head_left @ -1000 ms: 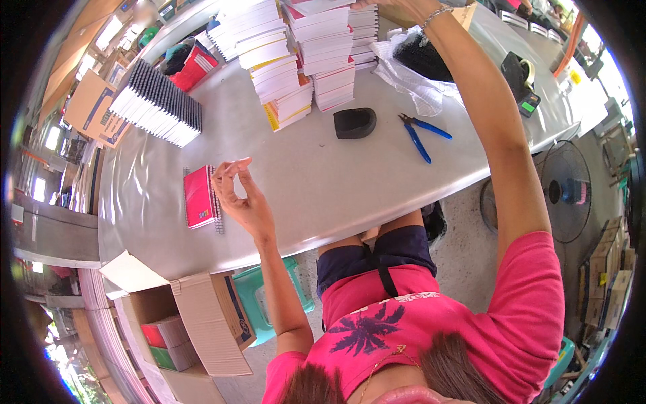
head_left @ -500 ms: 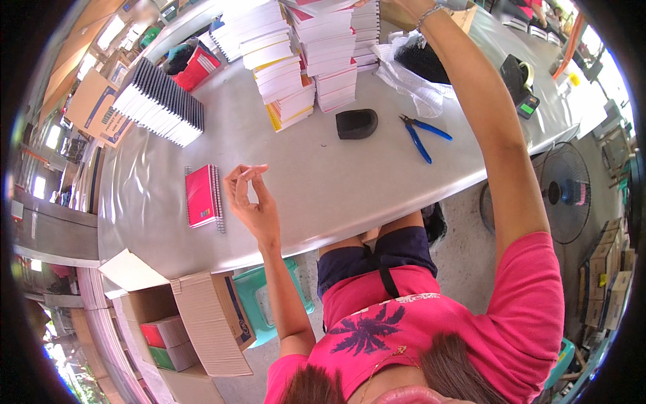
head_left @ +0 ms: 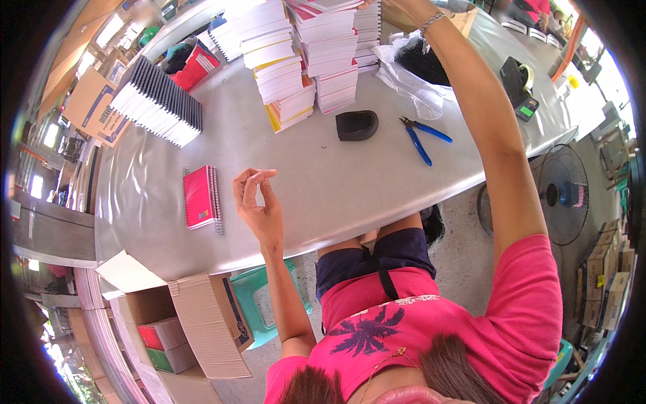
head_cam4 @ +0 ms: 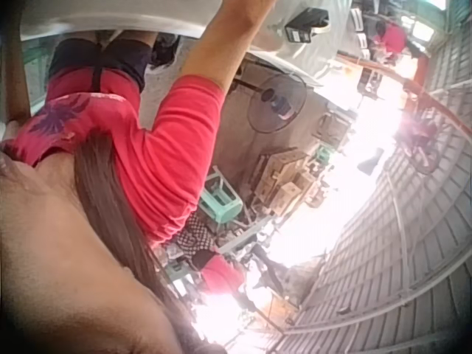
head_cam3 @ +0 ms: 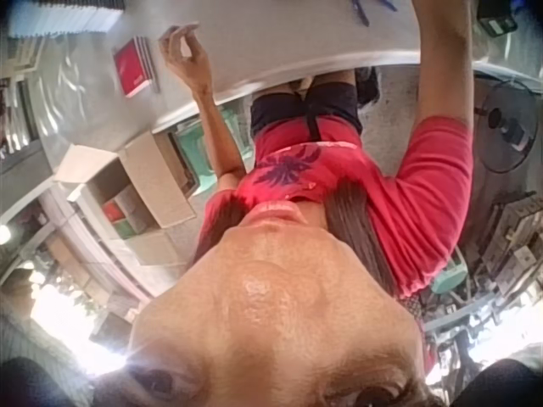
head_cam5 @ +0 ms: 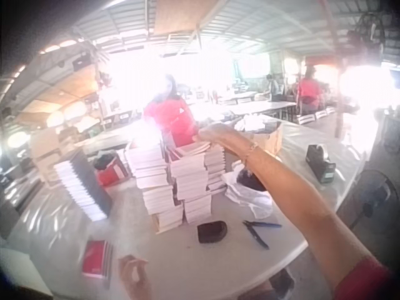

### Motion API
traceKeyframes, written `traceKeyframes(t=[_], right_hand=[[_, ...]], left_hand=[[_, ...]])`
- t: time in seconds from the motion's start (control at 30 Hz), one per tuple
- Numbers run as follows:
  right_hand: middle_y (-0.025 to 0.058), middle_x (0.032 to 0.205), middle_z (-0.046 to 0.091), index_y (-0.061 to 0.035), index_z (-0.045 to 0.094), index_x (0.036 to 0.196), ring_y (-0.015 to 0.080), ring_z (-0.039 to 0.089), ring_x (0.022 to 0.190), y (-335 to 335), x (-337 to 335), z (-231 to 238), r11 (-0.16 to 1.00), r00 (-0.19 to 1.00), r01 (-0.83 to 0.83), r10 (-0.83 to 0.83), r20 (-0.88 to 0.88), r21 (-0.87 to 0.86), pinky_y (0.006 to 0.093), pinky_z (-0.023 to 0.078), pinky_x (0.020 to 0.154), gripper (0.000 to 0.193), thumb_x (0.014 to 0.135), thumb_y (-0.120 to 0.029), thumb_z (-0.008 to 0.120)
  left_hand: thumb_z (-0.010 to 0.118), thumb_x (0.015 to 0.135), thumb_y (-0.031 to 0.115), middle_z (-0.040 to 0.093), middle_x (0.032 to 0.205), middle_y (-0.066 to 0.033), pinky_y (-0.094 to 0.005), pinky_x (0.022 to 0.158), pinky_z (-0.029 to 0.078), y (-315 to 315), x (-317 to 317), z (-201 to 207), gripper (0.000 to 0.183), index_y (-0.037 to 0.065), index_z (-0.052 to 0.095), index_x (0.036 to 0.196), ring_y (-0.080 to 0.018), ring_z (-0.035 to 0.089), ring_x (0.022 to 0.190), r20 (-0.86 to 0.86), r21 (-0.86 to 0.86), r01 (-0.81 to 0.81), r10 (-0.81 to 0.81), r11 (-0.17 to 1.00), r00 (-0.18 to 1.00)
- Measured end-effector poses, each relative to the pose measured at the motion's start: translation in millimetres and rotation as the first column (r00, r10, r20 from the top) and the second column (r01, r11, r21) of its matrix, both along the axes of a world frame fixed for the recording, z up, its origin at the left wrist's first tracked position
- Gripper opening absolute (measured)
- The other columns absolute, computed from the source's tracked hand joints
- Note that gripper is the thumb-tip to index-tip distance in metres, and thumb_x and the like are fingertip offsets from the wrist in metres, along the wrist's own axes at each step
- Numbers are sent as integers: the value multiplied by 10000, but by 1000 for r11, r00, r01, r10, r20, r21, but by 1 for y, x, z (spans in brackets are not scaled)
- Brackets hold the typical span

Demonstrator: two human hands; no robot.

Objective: The person assembles notebooks by threading a spiral binding through pre-punched holes in covers and paper, then uses a blue tool to crimp the ends of the wire.

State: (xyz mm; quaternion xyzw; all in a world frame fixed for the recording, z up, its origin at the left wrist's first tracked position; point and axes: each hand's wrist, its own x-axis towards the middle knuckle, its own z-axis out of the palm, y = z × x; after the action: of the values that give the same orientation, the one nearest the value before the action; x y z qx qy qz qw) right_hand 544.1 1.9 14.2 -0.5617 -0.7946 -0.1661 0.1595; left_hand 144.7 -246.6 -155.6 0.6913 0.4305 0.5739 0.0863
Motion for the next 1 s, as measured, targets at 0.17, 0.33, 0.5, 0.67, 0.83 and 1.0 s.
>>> traceKeyframes(t=[0.17,0.33,0.5,0.67,0.83,1.0], right_hand=[[231,1063,662,-3,688,1010,347,606,1048,-4,18,8,993,997,79,-81,20,93,462,467,914,452,894,-422,569],[223,1076,650,2,634,1114,290,607,1035,-58,-40,28,995,896,-5,-40,-442,-100,376,488,881,430,799,-281,711],[127,1134,622,-37,591,1199,221,595,1014,-119,-61,-4,931,555,-54,328,-764,360,341,504,838,425,832,-210,719],[63,1170,630,-36,572,1288,158,608,1038,-233,-103,-52,965,644,-262,174,-745,-1,293,493,874,418,912,-187,673],[157,1134,659,20,627,1132,245,653,1018,-263,-141,-138,945,534,-267,-17,-845,-188,380,524,836,353,786,72,674],[141,1150,637,-20,579,1217,263,658,1000,-266,-148,-168,963,495,-246,23,-869,-115,349,516,842,480,760,113,643]], left_hand=[[595,823,-118,590,905,-56,-326,761,473,4,15,-5,205,50,690,893,-199,580,885,5,-10,75,-75,997,997],[595,813,-117,588,904,-60,-328,761,468,3,4,-6,205,46,693,891,-209,578,885,-43,-33,48,-49,998,998],[609,828,-99,589,910,-78,-327,761,463,1,7,5,175,45,694,879,-222,576,866,-14,-30,69,-69,997,998],[657,871,23,599,1056,-98,-372,857,440,-4,10,13,190,82,659,1052,-256,544,1020,98,-20,33,-31,999,995],[686,866,82,480,1315,-164,-445,1004,369,-17,35,16,457,110,541,1298,-324,411,1256,-41,97,7,-3,995,999],[681,845,43,411,1389,-180,-483,1087,298,-9,56,9,619,104,445,1414,-343,325,1342,-277,-93,90,-113,992,954]])
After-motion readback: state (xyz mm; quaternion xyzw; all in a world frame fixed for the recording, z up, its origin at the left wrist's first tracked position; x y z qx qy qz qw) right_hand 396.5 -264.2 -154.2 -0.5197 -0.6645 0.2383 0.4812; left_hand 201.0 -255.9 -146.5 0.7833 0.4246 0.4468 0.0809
